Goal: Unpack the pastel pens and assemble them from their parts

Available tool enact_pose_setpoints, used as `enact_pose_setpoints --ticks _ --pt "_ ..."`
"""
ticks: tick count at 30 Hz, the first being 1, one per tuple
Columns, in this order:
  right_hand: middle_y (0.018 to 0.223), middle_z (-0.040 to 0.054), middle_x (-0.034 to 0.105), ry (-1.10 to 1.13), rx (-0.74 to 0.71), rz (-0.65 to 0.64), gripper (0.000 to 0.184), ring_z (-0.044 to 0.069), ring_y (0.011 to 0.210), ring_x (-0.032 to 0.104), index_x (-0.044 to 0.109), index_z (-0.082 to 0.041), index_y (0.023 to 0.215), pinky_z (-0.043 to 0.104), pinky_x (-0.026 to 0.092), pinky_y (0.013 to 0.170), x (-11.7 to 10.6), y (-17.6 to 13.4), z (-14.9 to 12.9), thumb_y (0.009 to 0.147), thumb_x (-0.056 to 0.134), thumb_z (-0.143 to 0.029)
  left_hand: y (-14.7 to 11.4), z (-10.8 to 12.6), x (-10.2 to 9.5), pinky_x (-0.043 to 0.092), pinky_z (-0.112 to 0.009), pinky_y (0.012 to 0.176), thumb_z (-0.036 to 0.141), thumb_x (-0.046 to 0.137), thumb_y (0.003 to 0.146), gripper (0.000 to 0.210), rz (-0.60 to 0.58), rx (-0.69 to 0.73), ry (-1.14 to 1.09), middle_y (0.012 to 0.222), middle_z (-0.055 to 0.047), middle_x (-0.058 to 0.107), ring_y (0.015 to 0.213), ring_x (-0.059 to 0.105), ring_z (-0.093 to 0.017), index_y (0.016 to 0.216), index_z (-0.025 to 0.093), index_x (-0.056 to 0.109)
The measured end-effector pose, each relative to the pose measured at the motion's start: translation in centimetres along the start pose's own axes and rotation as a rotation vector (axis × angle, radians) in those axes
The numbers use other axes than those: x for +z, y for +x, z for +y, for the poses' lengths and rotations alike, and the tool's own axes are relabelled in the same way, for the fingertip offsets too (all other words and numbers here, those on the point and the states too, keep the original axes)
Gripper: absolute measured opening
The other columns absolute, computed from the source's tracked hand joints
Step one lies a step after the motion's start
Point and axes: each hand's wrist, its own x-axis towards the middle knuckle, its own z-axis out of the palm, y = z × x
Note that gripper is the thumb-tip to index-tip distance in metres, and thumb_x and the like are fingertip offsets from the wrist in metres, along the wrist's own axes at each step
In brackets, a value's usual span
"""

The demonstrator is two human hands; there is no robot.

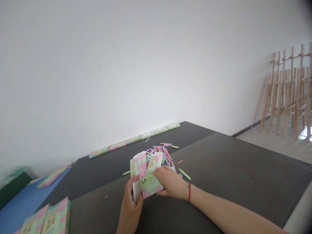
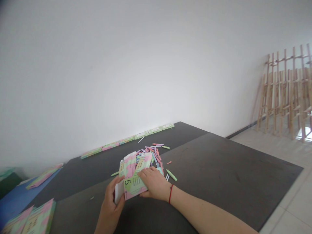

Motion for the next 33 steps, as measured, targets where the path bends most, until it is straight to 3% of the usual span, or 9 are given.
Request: enact_pose_setpoints --ticks 4,9,12,17,22,33 --pt "0.115 0.0127 0.056 -0.013 0.01 -0.007 0.066 0.029 0.107 0.05 0.045 -0.014 0.122 0.041 0.033 0.094 0.2 0.0 -0.4 0.067 0.07 -0.042 0.0 0.3 0.6 0.029 -0.045 0.108 0.032 0.05 0.084 0.046 0.017 -0.103 -0.237 0.135 -0.009 0.047 0.129 0.039 -0.026 0.128 0.02 0.043" --pt "0.114 0.0122 0.057 -0.018 0.005 0.008 0.067 0.028 0.107 0.05 0.046 -0.014 0.122 0.041 0.033 0.094 0.5 0.0 -0.3 0.067 0.071 -0.043 0.1 1.1 1.0 0.049 -0.041 0.091 0.046 0.044 0.086 0.045 -0.023 -0.364 -0.684 0.133 -0.007 0.054 0.116 0.055 -0.027 0.121 0.02 0.054" --pt "0.114 0.0123 0.057 -0.017 0.0 0.01 0.068 0.028 0.107 0.05 0.046 -0.014 0.121 0.041 0.033 0.095 0.5 0.0 -0.4 0.066 0.071 -0.044 0.2 1.4 1.1 0.053 -0.038 0.084 0.049 0.05 0.082 0.046 -0.029 -0.43 -0.731 0.135 -0.005 0.053 0.113 0.057 -0.027 0.119 0.024 0.057" --pt "0.113 0.0124 0.057 -0.006 -0.007 -0.004 0.067 0.029 0.107 0.05 0.045 -0.014 0.122 0.042 0.033 0.095 0.5 0.0 -0.6 0.067 0.071 -0.044 0.1 0.9 1.2 0.05 -0.039 0.091 0.042 0.065 0.075 0.06 0.017 -0.484 -0.871 0.133 -0.008 0.055 0.112 0.058 -0.026 0.129 0.025 0.049" --pt "0.112 0.0122 0.057 0.002 -0.002 -0.001 0.068 0.028 0.106 0.051 0.046 -0.013 0.121 0.042 0.032 0.096 0.8 -0.1 -0.7 0.066 0.071 -0.044 0.1 0.5 1.5 0.051 -0.039 0.09 0.044 0.064 0.076 0.057 0.006 -0.538 -0.893 0.126 -0.01 0.06 0.11 0.059 -0.027 0.126 0.02 0.052" --pt "0.108 0.0112 0.059 0.009 0.033 -0.029 0.068 0.028 0.1 0.054 0.047 -0.013 0.118 0.039 0.038 0.089 0.9 -0.2 -2.0 0.065 0.072 -0.046 -0.1 1.1 1.4 0.056 -0.037 0.078 0.038 0.058 0.078 0.045 0.041 -0.579 -0.864 0.123 -0.007 0.062 0.103 0.063 -0.027 0.12 0.022 0.057"
